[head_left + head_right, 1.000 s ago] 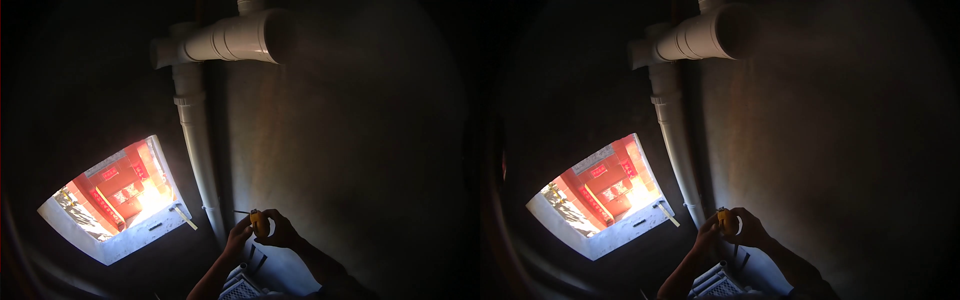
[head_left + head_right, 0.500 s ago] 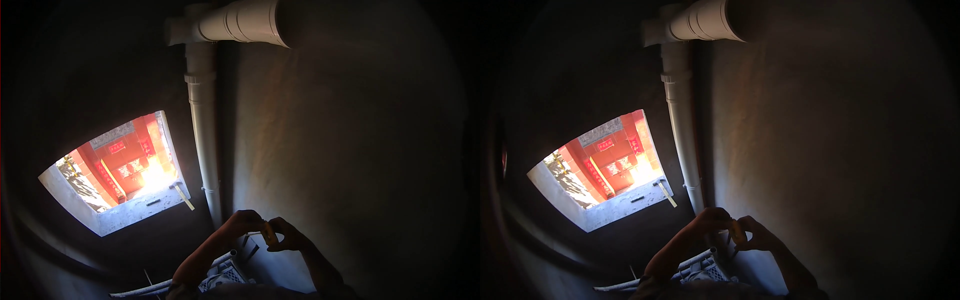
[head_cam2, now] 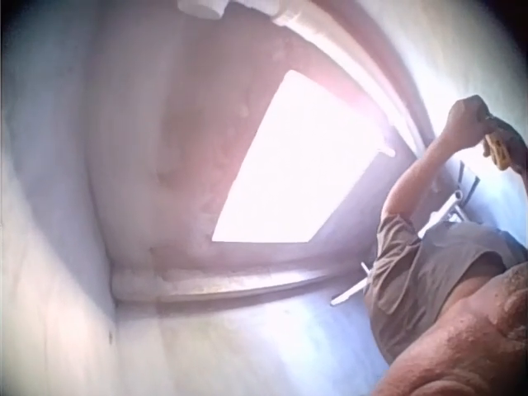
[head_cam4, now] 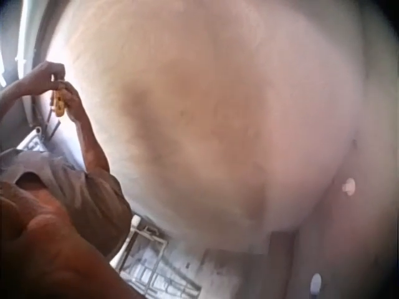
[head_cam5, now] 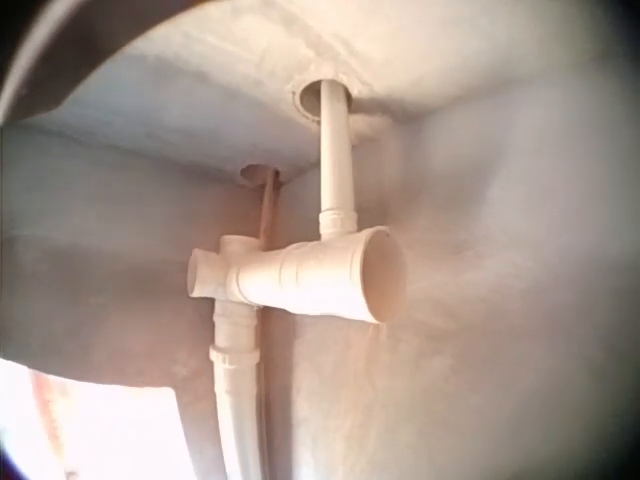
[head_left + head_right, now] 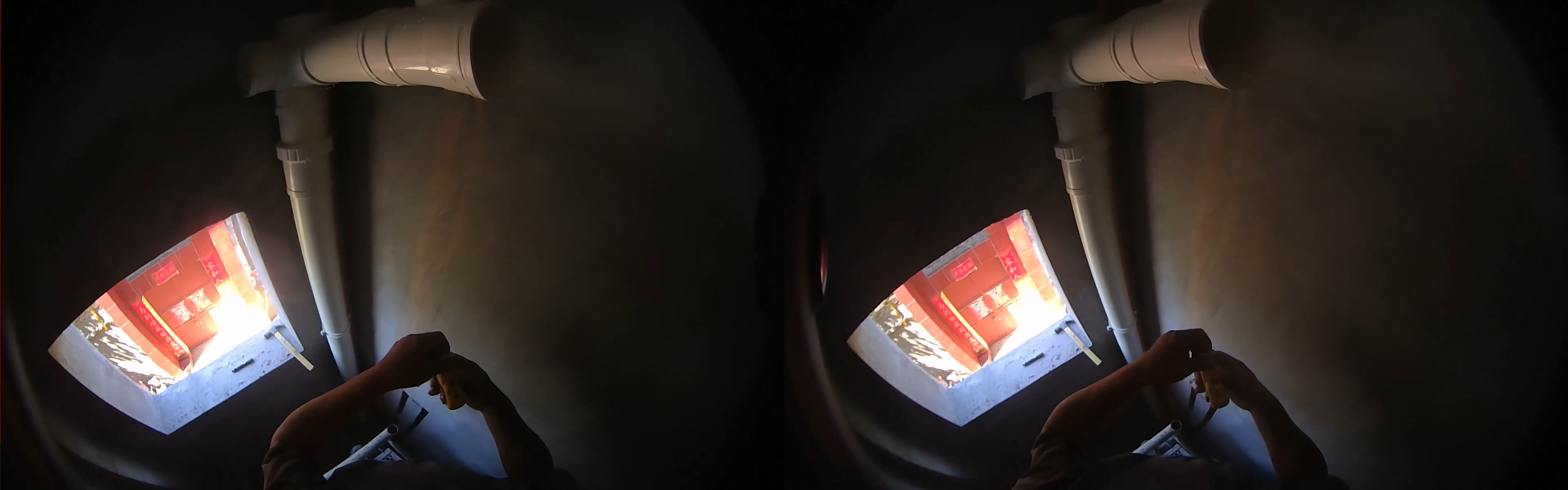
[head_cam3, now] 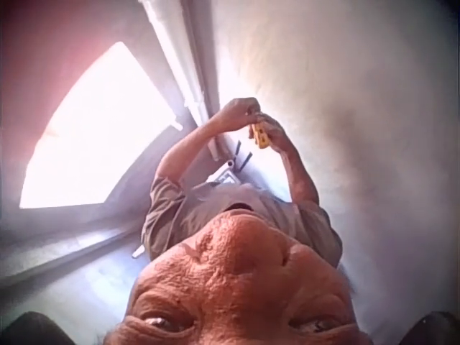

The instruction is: The recorder is measuring, cutting, and preparing PVC pipes and fixtures for installation in a renovation setting.

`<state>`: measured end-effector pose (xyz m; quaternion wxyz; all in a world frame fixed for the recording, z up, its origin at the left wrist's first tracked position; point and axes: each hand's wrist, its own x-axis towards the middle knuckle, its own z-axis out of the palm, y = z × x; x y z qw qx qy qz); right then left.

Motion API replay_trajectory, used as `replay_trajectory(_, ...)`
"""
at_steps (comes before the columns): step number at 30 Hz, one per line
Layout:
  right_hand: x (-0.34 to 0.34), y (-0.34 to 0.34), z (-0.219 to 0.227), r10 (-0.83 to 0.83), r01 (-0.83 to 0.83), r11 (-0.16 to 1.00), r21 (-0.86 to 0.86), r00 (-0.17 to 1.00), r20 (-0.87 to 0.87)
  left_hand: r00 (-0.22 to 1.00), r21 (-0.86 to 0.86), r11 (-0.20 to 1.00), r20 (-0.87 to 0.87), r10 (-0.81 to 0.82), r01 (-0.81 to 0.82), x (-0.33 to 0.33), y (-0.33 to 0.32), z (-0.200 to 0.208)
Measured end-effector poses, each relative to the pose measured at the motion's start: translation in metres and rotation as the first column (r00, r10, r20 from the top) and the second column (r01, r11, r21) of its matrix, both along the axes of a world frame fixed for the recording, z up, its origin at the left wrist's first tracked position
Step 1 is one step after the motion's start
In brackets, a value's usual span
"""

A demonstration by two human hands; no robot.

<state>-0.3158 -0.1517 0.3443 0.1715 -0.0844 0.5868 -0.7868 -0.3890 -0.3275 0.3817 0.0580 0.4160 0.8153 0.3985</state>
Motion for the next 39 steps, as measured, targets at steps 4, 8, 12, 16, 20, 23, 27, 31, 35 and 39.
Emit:
replay_trajectory(4, -0.005, 0.009, -0.029, -0.129, 0.132, 0.991, 0.021, 0.984, -0.123, 0.982, 0.247, 0.968, 0.187, -0.005, -0.042, -0.016, 0.01, 0.033)
replay_trajectory(8, 0.017, 0.013, -0.046, -0.165, 0.179, 0.976, 0.124, 0.979, -0.119, 0.951, 0.463, 0.884, 0.298, -0.08, -0.071, -0.036, 0.008, 0.089)
replay_trajectory(12, 0.037, 0.012, -0.057, -0.205, 0.205, 0.979, 0.004, 0.978, 0.03, 0.957, 0.629, 0.776, 0.256, -0.139, -0.056, -0.049, 0.015, 0.142)
replay_trajectory(16, 0.049, 0.014, -0.055, -0.323, 0.329, 0.942, 0.069, 0.943, -0.084, 0.958, 0.659, 0.751, 0.189, -0.214, 0.038, -0.061, 0.027, 0.192)
replay_trajectory(20, 0.048, 0.027, -0.035, -0.479, 0.483, 0.875, -0.042, 0.85, -0.22, 0.861, 0.727, 0.64, 0.135, -0.49, 0.25, -0.079, 0.052, 0.213)
replay_trajectory(23, 0.045, 0.039, -0.016, -0.533, 0.544, 0.836, -0.076, 0.771, -0.347, 0.87, 0.723, 0.657, 0.165, -0.464, 0.214, -0.094, 0.072, 0.232)
replay_trajectory(27, 0.046, 0.039, -0.013, -0.628, 0.57, 0.777, -0.266, 0.685, -0.369, 0.872, 0.754, 0.602, 0.083, -0.482, 0.261, -0.113, 0.06, 0.257)
replay_trajectory(31, 0.054, 0.058, -0.03, -0.621, 0.578, 0.779, -0.244, 0.653, -0.433, 0.769, 0.843, 0.42, 0.011, -0.64, 0.337, -0.106, 0.075, 0.263)
replay_trajectory(35, 0.064, 0.049, -0.024, -0.597, 0.57, 0.798, -0.194, 0.708, -0.377, 0.738, 0.903, 0.322, 0.008, -0.674, 0.284, -0.104, 0.081, 0.26)
replay_trajectory(39, 0.073, 0.049, -0.03, -0.598, 0.589, 0.796, -0.137, 0.73, -0.331, 0.762, 0.917, 0.304, 0.0, -0.648, 0.258, -0.107, 0.084, 0.261)
